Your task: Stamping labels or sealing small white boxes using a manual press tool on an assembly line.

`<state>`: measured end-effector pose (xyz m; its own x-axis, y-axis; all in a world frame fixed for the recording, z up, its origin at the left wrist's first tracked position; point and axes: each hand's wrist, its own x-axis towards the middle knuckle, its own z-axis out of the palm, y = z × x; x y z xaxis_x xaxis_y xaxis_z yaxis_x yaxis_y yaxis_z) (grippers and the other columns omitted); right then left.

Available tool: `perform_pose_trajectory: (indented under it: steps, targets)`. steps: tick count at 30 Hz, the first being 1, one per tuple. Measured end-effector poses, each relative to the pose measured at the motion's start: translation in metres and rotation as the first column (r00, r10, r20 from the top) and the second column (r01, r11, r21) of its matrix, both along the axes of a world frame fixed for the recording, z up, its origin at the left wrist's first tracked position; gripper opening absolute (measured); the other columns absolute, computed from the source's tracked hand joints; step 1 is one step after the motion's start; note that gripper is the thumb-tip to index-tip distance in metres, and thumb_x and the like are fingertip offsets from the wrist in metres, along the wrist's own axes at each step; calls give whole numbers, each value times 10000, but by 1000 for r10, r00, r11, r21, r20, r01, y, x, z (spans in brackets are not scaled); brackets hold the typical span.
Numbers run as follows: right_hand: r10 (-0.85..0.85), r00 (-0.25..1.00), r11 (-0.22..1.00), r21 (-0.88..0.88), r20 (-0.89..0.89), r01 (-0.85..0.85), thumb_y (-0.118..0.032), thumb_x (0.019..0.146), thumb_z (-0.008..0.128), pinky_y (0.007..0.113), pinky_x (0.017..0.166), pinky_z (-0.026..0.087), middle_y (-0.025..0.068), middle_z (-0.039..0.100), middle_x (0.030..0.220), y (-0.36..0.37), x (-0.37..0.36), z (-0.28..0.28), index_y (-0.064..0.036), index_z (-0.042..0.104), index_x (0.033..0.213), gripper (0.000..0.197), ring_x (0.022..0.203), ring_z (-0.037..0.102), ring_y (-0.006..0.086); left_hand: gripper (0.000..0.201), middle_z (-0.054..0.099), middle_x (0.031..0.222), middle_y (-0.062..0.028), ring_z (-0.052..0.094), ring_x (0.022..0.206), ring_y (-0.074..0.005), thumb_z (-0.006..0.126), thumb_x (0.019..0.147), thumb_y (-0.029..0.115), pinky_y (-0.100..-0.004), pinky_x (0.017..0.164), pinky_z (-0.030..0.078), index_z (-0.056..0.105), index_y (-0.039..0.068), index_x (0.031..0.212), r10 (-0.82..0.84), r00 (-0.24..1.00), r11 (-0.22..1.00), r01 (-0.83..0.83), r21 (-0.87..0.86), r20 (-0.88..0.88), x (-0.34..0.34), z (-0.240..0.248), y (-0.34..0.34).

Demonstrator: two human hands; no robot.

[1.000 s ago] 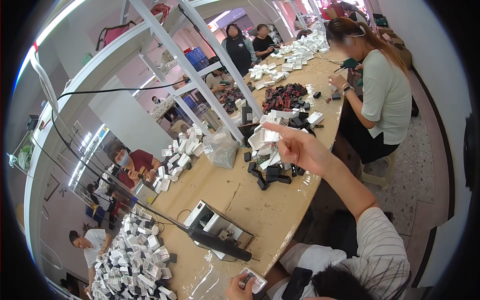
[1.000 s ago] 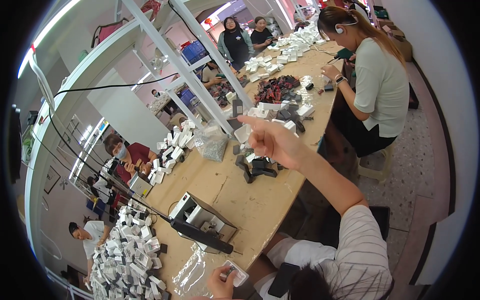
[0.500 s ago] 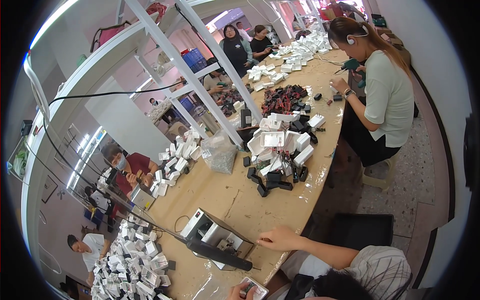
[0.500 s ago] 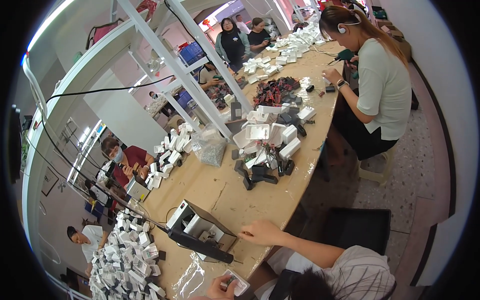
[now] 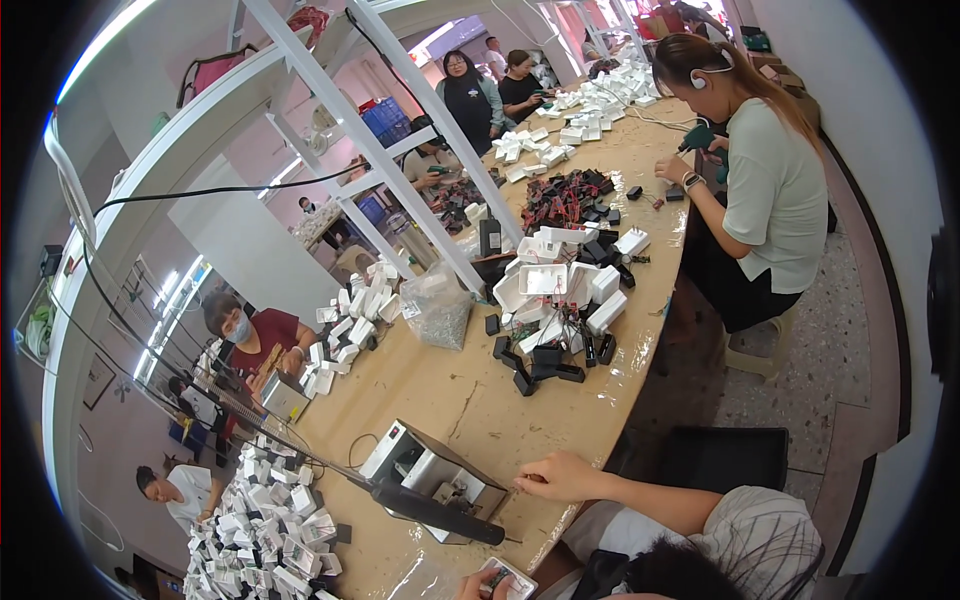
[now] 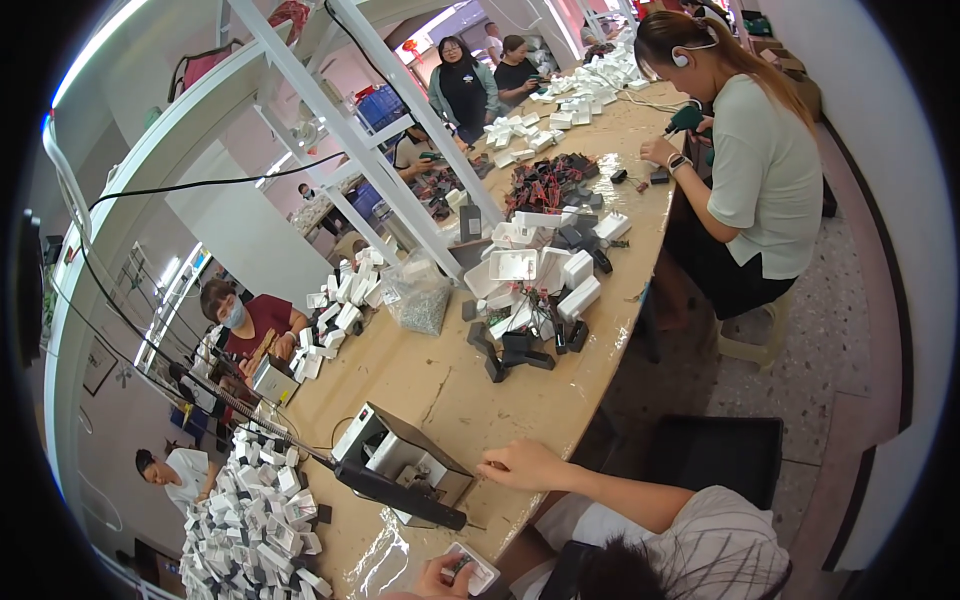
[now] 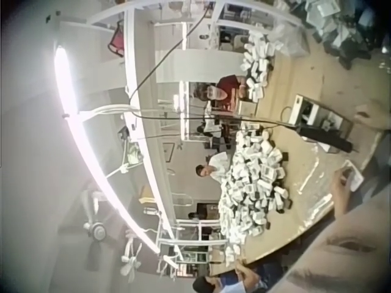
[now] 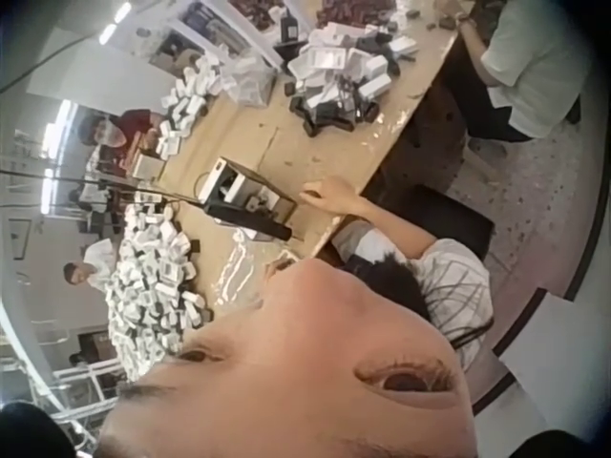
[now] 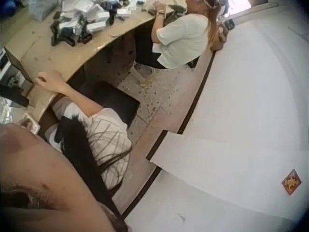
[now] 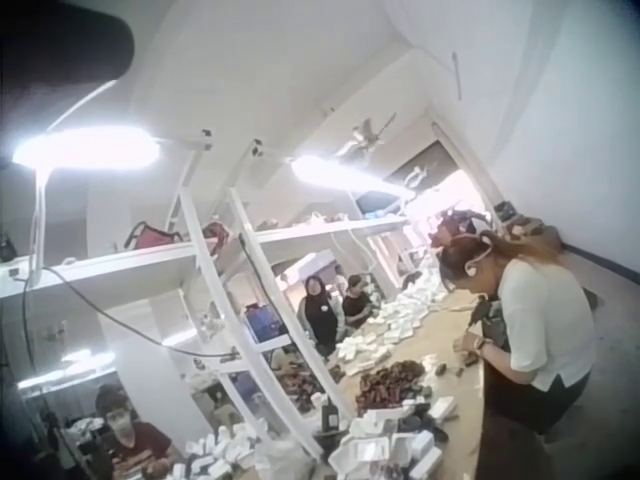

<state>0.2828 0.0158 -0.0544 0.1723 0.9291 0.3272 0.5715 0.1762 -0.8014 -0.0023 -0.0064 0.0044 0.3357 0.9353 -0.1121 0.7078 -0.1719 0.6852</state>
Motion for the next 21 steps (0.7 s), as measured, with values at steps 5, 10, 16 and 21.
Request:
perform_pose_trajectory:
  steps: [5, 10, 16, 21]
  targets:
    - [28, 1000, 999, 33, -10, -27, -394, 1009, 540, 473, 595, 487, 152, 643, 659, 0, 2, 1, -121, 713, 957, 327, 624, 636, 371, 310, 671, 1127, -101, 562, 790, -202, 685, 946, 83, -312, 724, 479, 662, 59, 1254, -5, 999, 999, 3, -35, -49, 13, 38, -12]
    - [23, 1000, 1000, -7, -11, -23, -390, 1006, 548, 470, 601, 493, 152, 640, 654, -4, 2, 4, -125, 718, 960, 319, 624, 637, 368, 324, 664, 1136, -96, 551, 787, -200, 681, 954, 97, -311, 734, 480, 647, 70, 1275, -61, 995, 995, 54, 80, 79, -4, -2, -2]
    - [25, 1000, 1000, 13, -18, -25, -388, 1005, 549, 471, 608, 497, 147, 643, 660, -2, -1, 2, -130, 718, 959, 312, 639, 645, 361, 307, 673, 1148, -99, 576, 822, -208, 677, 963, 116, -318, 744, 486, 658, 76, 1267, 3, 1000, 999, -4, -47, -22, 12, 40, -16]
    - [17, 1000, 999, 37, 4, -17, -373, 1004, 551, 469, 605, 498, 146, 637, 655, -2, 1, 2, -123, 715, 945, 304, 636, 644, 362, 293, 686, 1144, -101, 601, 862, -215, 682, 968, 141, -335, 767, 506, 678, 87, 1257, 39, 993, 997, -46, -59, -116, 25, 59, -18]
